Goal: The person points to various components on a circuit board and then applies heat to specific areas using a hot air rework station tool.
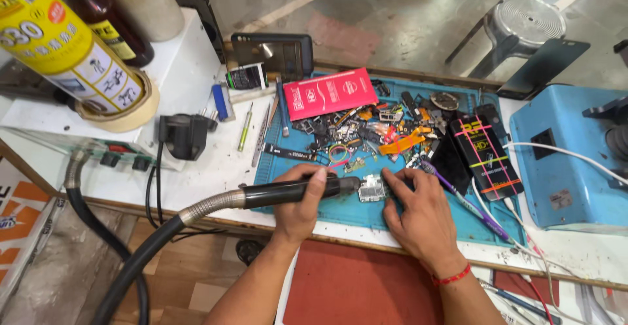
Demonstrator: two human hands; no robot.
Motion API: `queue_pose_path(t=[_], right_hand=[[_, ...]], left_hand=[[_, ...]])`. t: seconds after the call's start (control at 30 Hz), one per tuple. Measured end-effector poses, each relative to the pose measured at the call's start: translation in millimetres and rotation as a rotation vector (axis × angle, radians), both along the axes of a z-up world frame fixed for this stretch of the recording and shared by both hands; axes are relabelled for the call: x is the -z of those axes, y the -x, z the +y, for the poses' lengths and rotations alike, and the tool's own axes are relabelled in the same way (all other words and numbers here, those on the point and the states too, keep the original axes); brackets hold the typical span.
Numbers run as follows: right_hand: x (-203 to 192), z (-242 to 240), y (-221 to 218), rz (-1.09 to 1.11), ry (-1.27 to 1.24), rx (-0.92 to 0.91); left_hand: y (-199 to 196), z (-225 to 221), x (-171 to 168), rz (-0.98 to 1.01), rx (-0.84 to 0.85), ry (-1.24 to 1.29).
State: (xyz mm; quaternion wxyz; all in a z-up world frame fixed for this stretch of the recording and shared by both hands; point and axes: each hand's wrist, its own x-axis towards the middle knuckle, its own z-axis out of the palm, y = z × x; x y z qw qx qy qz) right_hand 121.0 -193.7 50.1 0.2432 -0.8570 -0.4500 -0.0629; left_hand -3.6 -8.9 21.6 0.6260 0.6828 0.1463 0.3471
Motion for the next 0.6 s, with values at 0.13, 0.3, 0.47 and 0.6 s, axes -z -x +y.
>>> queue_pose_path(t=[0.13, 0.3, 0.47, 0.6], right_hand=[[0, 1, -1, 0.011, -0.003, 0.006], [-3, 1, 0, 0.02, -0.001, 0.005], [-4, 2, -1, 0.026, 0.002, 0.0], [-3, 0, -2, 0.026, 0.014, 0.002]], left_hand=[[-2, 1, 4, -0.029, 0.027, 0.053], [-4, 3, -1, -0.073, 0.029, -0.015], [-3, 1, -7, -0.001, -0.048, 0.026], [-1, 6, -7, -0.063, 0.145, -0.061]])
